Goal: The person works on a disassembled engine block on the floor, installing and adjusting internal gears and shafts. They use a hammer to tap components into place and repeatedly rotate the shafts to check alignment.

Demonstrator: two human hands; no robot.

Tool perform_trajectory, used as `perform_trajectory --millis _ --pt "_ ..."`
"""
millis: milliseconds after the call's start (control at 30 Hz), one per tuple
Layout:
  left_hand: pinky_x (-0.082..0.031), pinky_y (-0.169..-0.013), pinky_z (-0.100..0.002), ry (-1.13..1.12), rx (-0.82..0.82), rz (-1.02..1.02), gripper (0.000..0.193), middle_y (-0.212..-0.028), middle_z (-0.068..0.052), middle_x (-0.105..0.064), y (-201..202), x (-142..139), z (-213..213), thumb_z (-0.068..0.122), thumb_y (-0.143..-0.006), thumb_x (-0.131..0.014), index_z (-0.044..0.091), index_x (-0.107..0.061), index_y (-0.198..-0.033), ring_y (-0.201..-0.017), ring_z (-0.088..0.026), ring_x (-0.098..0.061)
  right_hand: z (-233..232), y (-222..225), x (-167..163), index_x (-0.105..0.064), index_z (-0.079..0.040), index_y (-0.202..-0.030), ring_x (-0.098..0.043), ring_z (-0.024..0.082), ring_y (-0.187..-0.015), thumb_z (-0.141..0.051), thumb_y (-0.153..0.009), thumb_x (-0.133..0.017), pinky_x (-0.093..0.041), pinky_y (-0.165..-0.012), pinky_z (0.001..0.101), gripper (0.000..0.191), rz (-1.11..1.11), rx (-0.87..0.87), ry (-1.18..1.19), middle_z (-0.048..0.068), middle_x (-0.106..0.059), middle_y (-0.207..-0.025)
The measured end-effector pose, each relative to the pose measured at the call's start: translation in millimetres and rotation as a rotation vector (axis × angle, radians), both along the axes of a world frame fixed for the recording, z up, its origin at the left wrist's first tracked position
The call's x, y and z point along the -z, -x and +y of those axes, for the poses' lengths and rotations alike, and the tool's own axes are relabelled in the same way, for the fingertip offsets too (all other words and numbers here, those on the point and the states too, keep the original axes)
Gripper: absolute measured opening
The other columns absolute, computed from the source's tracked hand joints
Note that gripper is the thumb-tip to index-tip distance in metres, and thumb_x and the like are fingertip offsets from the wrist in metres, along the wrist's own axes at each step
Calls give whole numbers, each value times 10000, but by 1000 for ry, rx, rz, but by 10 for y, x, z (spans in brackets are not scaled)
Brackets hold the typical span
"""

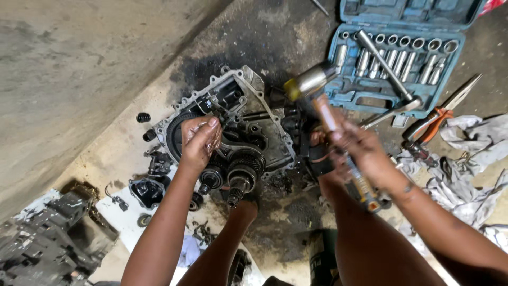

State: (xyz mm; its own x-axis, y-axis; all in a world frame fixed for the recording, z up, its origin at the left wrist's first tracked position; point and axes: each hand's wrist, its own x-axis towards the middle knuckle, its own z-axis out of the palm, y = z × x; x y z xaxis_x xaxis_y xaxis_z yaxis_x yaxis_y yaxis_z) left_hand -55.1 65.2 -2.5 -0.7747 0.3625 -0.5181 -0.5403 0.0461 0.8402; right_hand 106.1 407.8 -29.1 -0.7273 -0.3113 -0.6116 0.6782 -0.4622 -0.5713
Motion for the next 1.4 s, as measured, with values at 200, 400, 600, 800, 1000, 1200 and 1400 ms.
perform_trajectory --millis 200,400,600,800,1000,1200,1400 --pt "-235 -429 -294 -6 14 44 501 -514 8 -363 46 23 40 279 -988 -625 102 -395 -579 -423 -110 -319 -41 143 85 -575 -111 -1377 -590 124 -414 -309 -982 -543 -553 -408 261 443 141 -543 -406 43 -642 -606" --pt "-236 -431 -288 -45 -14 8 458 -532 4 -382 29 31 47 246 -1001 -612 102 -419 -612 -436 -110 -325 -123 171 31 -568 -68 -1355 -611 109 -439 -321 -1002 -545 -555 -399 268 435 123 -473 -423 27 -658 -617" --pt "-297 -437 -263 190 227 107 370 -555 -11 -414 141 -209 167 234 -1003 -631 92 -502 -686 -446 -95 -358 -194 83 -5 -357 -186 -1602 -508 49 -501 -309 -1010 -569 -461 -432 232 640 201 -486 -276 -28 -568 -637" --pt "-606 -764 -290 387 -138 554 207 -845 -69 -646 -712 -824 436 194 -1059 -567 28 -596 -940 -800 -154 -678 -221 -131 -36 -440 -191 -1552 -471 61 -420 -275 -973 -586 -404 -379 253 602 25 -394 -228 -27 -533 -592" --pt "-473 -596 -302 731 -306 992 370 -669 -116 -640 -1114 -570 838 48 -1051 -589 -13 -516 -693 -596 -153 -590 -20 -384 58 -575 -105 -1441 -462 74 -407 -242 -1002 -603 -389 -381 266 460 7 -237 -333 -17 -524 -552" --pt "-309 -498 -304 678 -486 880 528 -531 -70 -455 -1221 -369 771 70 -1091 -624 2 -399 -619 -493 -113 -380 259 -631 162 -583 -131 -1440 -496 60 -439 -252 -985 -627 -424 -409 258 472 -23 -223 -524 -21 -567 -571" --pt "-331 -528 -295 321 -561 712 439 -623 -66 -532 -1333 -511 763 123 -1074 -587 -10 -498 -665 -532 -104 -409 116 -617 450 -647 -69 -1354 -536 134 -497 -314 -999 -639 -440 -469 321 431 17 -331 -443 31 -596 -624"
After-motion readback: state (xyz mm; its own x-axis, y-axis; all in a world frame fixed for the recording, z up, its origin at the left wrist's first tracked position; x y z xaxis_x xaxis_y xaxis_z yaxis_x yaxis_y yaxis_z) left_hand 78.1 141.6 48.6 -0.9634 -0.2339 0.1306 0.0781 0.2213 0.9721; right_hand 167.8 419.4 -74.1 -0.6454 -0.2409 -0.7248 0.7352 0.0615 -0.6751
